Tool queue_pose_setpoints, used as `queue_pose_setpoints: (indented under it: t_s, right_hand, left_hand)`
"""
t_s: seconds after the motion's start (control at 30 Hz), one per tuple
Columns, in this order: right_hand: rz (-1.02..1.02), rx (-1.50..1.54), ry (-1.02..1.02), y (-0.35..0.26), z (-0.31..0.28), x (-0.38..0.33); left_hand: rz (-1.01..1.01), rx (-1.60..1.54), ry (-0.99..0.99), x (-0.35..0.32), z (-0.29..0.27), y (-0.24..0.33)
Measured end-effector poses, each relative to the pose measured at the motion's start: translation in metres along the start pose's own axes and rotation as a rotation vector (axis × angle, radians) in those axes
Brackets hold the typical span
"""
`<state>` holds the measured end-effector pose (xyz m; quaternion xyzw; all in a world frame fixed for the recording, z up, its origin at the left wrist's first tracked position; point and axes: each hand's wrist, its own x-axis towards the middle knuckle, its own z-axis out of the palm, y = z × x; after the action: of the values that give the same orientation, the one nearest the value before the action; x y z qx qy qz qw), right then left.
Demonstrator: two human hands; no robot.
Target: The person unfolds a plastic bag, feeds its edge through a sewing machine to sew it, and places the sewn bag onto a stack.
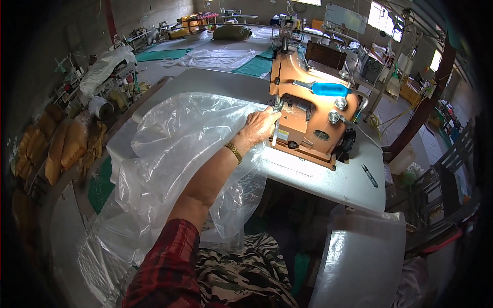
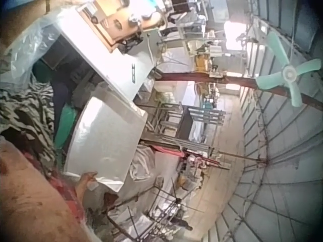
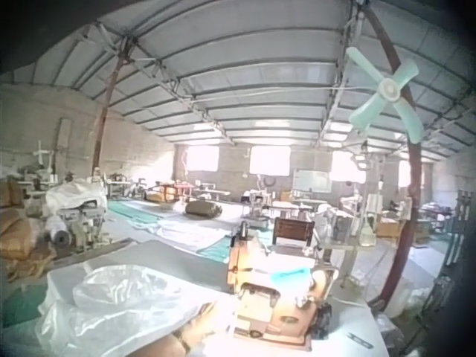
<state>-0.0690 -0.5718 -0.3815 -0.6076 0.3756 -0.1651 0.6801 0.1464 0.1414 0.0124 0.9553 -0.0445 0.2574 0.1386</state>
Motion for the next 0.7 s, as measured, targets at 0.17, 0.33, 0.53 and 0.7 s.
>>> queue_pose_setpoints:
  t_s: [0.17,0.33,0.53,0.7]
  right_hand:
    - [0.03,0.001,0.086,0.0,-0.038,-0.026]
    - [0.061,-0.006,0.215,-0.008,-0.099,-0.067]
    - [0.078,0.003,0.266,-0.033,-0.1,-0.086]
    - [0.103,0.061,0.409,-0.041,-0.125,-0.13]
  left_hand:
    - [0.04,-0.056,0.07,0.0,0.009,-0.009]
    - [0.008,0.045,0.019,0.003,0.001,-0.006]
    - [-0.01,0.014,0.021,0.003,0.0,-0.004]
    - [0.026,-0.037,0.008,0.004,0.003,-0.007]
